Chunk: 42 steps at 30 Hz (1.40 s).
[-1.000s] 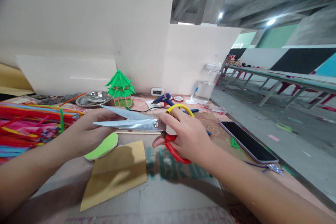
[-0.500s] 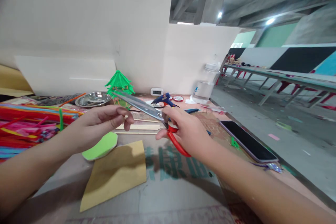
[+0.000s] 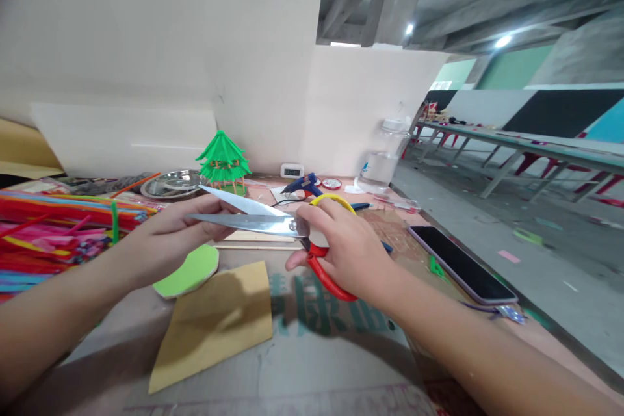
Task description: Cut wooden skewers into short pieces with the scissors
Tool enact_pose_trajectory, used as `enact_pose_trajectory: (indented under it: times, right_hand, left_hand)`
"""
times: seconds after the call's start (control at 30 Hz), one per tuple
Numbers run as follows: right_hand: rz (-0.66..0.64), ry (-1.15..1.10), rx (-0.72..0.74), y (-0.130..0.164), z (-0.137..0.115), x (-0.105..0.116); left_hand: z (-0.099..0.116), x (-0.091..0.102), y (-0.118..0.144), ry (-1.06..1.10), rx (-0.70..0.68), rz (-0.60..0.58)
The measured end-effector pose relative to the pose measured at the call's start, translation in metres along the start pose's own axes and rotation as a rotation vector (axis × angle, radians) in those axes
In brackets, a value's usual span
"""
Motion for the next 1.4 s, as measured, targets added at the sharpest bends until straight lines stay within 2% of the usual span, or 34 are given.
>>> enact_pose_trajectory:
  times: [0.6,0.83,1.13,1.4]
  right_hand:
    - [-0.011,0.019,0.049,0.002,-0.007,0.001]
    - [-0.016,-0.016,0.061,0.003,-0.006,-0.002]
    - [-0.006,0.006,0.075,0.002,-0.007,-0.001]
    - [-0.018,0.044,0.079,0.003,-0.009,-0.001]
  left_hand:
    - [0.012,0.001,0.001,-0.202,-0.06,0.001]
    - [0.003,0.0,0.003,-0.194,-0.051,-0.004]
    - [0.01,-0.001,0.002,-0.158,-0.054,-0.011]
    - [0.0,0.0,0.001,-0.141,-0.046,-0.014]
Point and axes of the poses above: each hand's wrist, its own y-axis away from the middle knuckle, its own x-axis out of the back of the hand, z = x × y, the point moved 8 cm from there along -y, towards the middle knuckle
